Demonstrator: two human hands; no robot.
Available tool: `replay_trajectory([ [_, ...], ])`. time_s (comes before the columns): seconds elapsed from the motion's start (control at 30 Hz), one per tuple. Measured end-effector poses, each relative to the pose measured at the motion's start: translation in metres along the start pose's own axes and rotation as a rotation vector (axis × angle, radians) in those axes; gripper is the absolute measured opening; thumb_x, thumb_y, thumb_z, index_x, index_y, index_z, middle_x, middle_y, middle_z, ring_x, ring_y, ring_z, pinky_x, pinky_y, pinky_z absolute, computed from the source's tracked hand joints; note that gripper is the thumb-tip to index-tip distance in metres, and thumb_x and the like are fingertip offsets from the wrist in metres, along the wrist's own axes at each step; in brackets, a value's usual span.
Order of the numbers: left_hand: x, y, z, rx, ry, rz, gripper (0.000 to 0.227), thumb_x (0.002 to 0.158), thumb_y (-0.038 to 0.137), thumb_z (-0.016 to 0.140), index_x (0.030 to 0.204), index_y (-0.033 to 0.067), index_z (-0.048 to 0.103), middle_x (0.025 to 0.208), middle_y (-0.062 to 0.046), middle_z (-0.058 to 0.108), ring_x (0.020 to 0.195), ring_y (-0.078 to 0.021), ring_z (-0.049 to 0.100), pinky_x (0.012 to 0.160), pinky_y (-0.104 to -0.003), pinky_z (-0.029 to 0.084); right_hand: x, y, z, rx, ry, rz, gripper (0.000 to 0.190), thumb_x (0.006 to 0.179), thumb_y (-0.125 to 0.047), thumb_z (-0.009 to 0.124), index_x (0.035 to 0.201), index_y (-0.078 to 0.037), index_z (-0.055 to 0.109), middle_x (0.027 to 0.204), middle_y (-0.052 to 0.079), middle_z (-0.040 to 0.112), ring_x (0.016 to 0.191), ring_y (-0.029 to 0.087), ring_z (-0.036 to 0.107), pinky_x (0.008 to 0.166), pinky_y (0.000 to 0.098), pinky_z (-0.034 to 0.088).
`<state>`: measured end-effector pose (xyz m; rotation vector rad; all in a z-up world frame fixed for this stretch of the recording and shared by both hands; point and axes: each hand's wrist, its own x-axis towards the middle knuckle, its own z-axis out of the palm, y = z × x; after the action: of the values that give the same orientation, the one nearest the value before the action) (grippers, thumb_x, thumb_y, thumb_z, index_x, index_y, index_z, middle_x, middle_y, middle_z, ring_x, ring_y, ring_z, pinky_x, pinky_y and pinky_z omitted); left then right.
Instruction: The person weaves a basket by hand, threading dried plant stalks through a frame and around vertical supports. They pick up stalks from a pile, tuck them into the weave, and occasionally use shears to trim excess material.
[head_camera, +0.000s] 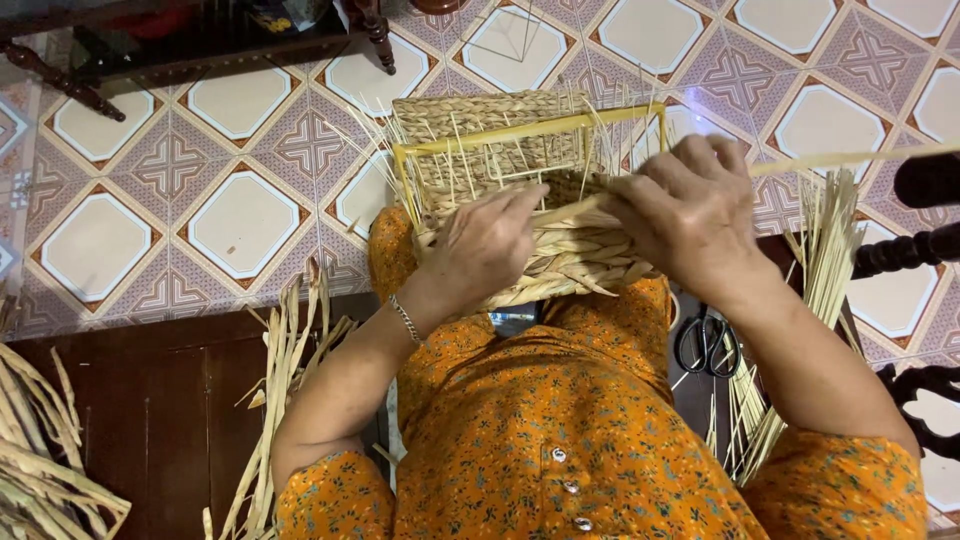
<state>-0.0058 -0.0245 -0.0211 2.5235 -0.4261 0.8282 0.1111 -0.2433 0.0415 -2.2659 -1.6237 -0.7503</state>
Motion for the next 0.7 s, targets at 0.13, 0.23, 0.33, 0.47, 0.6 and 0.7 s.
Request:
replay_trajectory([
  [0.13,0.006,0.007,0.001,-0.05,-0.005,-0.068,0.029,0.1,-0.008,0.051,0.128,-0.014,0.055,0.089,-0.027,0.069,0.065,-0.027,0.069,0.046,-0.03,0.059,0.047,-0.027,-0.025,-0.304,0.368,-0.1,0.012,0.083,-0.021,0.081,0.086,-0.016,0.071,0.082,0.001,0.069,0.089,0.021,0.06,0.083,0.0499,0.048],
  [0.23,0.008,0.013,-0.003,-0.111,-0.07,-0.282,0.032,0.1,-0.003,0.054,0.131,-0.0119,0.052,0.064,-0.013,0.063,0.042,-0.023,0.058,0.029,-0.035,0.045,0.02,-0.015,0.015,0.031,0.347,-0.128,0.008,0.091,-0.011,0.08,0.095,-0.007,0.075,0.086,0.006,0.072,0.086,0.026,0.064,0.07,0.0404,0.051],
  [0.33,-0.001,0.008,0.007,-0.085,-0.005,-0.286,0.021,0.102,0.0,0.053,0.121,-0.0101,0.056,0.06,-0.006,0.057,0.044,-0.0184,0.055,0.034,-0.032,0.041,0.0,-0.009,0.071,0.491,0.006,0.085,0.009,0.097,-0.01,0.076,0.093,-0.003,0.073,0.077,0.009,0.07,0.068,0.02,0.067,0.054,0.0342,0.056],
  [0.47,-0.014,0.002,0.033,0.135,-0.038,-0.226,0.01,0.11,-0.003,0.053,0.116,-0.01,0.058,0.068,-0.01,0.06,0.048,-0.0162,0.058,0.033,-0.027,0.041,0.007,-0.013,0.081,0.538,-0.094,0.141,0.011,0.099,0.0,0.066,0.09,-0.001,0.072,0.072,0.01,0.069,0.056,0.019,0.066,0.045,0.0303,0.056],
  [0.6,-0.005,0.021,0.019,0.371,-0.158,-0.137,0.032,0.095,-0.009,0.05,0.126,-0.0169,0.058,0.077,-0.024,0.066,0.041,-0.0158,0.056,0.029,-0.025,0.041,0.017,-0.015,0.084,0.447,-0.124,0.143,0.008,0.092,-0.002,0.068,0.092,-0.002,0.075,0.071,0.011,0.071,0.052,0.02,0.063,0.045,0.0344,0.053],
  [0.7,0.001,0.02,0.009,0.222,-0.297,-0.199,0.037,0.09,-0.005,0.049,0.123,-0.0202,0.058,0.071,-0.021,0.064,0.036,-0.0159,0.052,0.026,-0.028,0.041,0.023,-0.018,0.08,0.419,-0.309,0.22,0.011,0.092,-0.001,0.066,0.09,-0.003,0.076,0.063,0.01,0.068,0.045,0.02,0.058,0.039,0.0348,0.048],
])
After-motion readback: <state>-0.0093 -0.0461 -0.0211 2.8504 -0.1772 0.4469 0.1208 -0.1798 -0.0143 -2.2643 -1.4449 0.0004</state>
